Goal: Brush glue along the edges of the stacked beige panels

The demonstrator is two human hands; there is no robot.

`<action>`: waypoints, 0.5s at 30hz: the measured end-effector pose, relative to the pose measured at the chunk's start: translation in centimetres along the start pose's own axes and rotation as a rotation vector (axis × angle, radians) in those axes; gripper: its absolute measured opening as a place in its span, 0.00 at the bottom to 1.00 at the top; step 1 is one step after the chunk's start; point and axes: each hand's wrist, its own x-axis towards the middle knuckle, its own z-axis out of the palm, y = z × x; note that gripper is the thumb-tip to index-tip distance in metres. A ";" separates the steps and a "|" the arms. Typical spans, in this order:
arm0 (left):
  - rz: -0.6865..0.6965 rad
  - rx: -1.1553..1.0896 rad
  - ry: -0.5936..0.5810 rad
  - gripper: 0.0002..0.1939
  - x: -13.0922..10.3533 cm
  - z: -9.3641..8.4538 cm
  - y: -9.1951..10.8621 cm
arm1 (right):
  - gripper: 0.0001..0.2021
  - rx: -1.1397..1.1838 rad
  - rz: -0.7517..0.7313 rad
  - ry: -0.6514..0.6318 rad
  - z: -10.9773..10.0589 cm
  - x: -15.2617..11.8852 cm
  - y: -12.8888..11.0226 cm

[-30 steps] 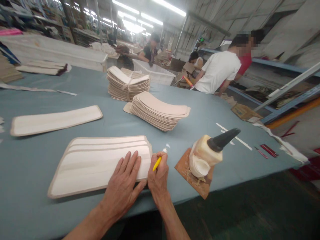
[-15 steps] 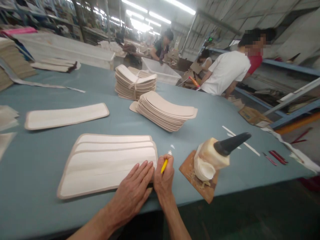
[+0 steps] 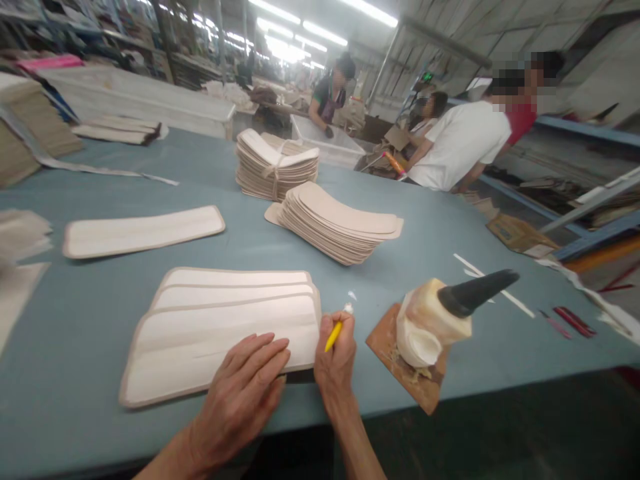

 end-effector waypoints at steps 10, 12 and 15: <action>-1.239 0.244 -0.061 0.32 -8.7 -11.6 -5.6 | 0.34 -0.200 0.103 0.014 -0.1 -0.2 1.0; -1.292 0.083 -0.141 0.33 -9.1 -12.1 -5.7 | 0.36 -0.247 0.097 0.005 0.0 -0.4 1.0; -1.280 -0.019 -0.137 0.32 -8.8 -12.0 -5.2 | 0.37 -0.333 0.107 -0.019 0.1 -0.7 0.9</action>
